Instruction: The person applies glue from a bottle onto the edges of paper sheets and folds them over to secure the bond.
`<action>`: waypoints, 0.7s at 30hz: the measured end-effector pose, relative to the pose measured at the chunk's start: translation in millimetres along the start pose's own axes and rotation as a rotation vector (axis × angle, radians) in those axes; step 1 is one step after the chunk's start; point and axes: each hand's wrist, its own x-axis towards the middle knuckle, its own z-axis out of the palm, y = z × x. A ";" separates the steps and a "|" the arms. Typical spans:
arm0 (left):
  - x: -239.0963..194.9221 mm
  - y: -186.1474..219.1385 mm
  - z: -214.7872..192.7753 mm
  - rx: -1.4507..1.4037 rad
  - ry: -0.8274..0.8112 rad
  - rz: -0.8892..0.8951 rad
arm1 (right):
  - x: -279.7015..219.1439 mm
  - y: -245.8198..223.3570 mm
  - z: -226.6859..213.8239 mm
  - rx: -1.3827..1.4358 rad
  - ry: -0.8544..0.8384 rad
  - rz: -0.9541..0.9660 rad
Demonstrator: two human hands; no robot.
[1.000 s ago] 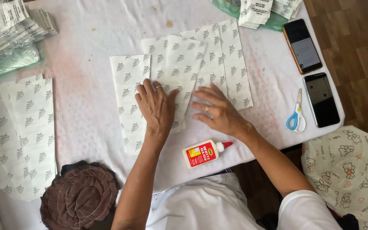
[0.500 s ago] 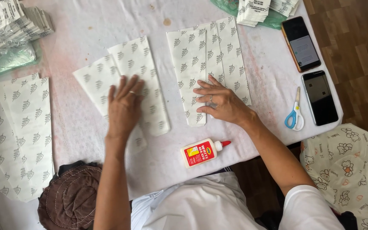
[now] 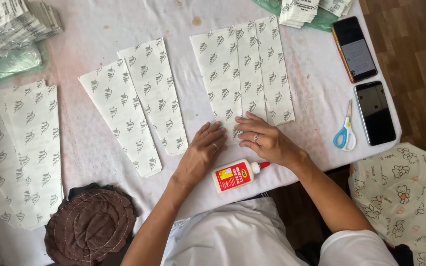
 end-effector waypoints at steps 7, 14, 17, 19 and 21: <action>0.4 10.7 2.3 0.102 0.011 0.032 | 5.1 -5.5 -5.2 -0.069 -0.002 -0.089; 3.8 15.5 -2.3 0.081 0.032 -0.005 | 6.0 -8.7 -1.4 -0.116 0.032 -0.090; 3.7 12.3 2.0 0.083 0.051 -0.025 | 6.1 -9.3 -0.8 -0.134 0.032 -0.070; 3.0 12.2 3.3 0.089 0.064 -0.034 | 6.1 -11.0 -3.8 -0.144 0.021 -0.066; 4.1 12.9 1.5 0.055 0.081 -0.053 | 10.2 -13.9 -11.9 -0.067 -0.015 -0.041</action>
